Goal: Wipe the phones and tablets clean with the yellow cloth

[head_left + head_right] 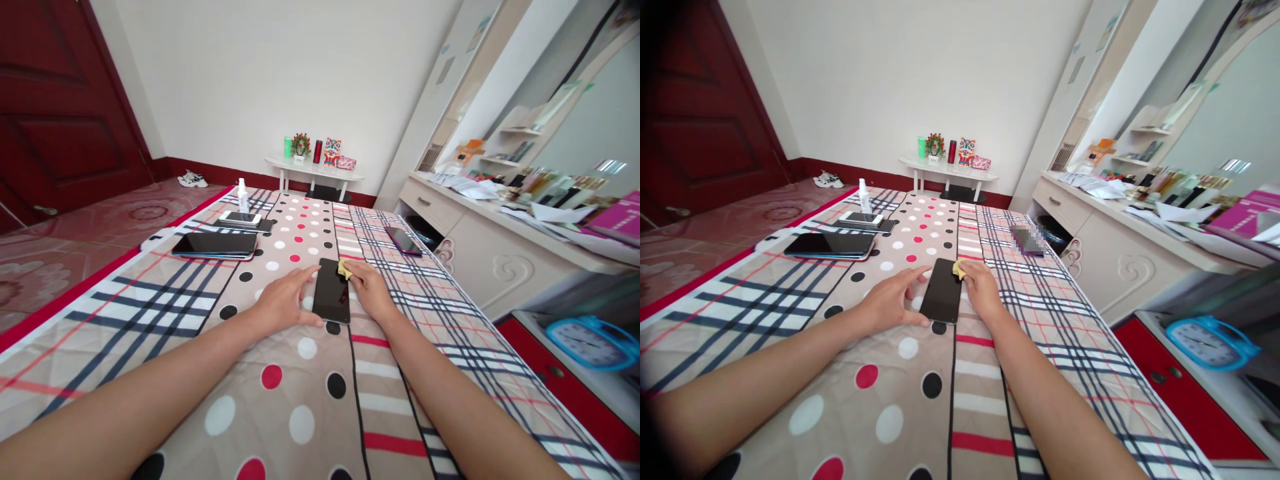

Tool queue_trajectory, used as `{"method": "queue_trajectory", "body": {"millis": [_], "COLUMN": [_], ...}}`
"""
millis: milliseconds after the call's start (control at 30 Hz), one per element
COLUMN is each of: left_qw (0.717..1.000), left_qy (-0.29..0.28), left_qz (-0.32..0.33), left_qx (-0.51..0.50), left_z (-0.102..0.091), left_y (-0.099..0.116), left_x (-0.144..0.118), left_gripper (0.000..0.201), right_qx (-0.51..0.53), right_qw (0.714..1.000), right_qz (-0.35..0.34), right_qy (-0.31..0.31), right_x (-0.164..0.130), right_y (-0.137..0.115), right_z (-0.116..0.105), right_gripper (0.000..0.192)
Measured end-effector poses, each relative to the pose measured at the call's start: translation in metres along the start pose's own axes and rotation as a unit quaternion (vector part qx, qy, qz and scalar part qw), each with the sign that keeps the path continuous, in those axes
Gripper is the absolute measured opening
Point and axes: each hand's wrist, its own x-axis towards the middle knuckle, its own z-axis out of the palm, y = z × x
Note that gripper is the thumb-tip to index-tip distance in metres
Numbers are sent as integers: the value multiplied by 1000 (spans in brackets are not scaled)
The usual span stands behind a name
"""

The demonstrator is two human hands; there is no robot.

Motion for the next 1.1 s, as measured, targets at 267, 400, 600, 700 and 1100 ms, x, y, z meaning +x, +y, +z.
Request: {"method": "queue_trajectory", "body": {"millis": [267,400,600,700,1100], "left_qw": [1000,1000,1000,1000,1000], "left_qy": [10,7,6,5,-1], "left_qz": [-7,-11,-6,-11,-23], "left_qx": [8,12,11,4,7], "left_z": [2,1,0,0,0], "left_y": [0,0,2,1,0], "left_x": [2,2,1,2,3], "left_gripper": [106,106,104,107,113], "right_qx": [-6,47,41,-74,-53], "right_qw": [999,990,982,995,987], "right_qz": [-33,-92,-139,-57,-110], "right_qy": [-13,-91,-124,-47,-102], "right_x": [-7,-22,-20,-7,-12], "right_y": [-29,-60,-57,-33,-58], "right_z": [-6,-9,-11,-11,-1], "right_gripper": [22,19,21,22,26]}}
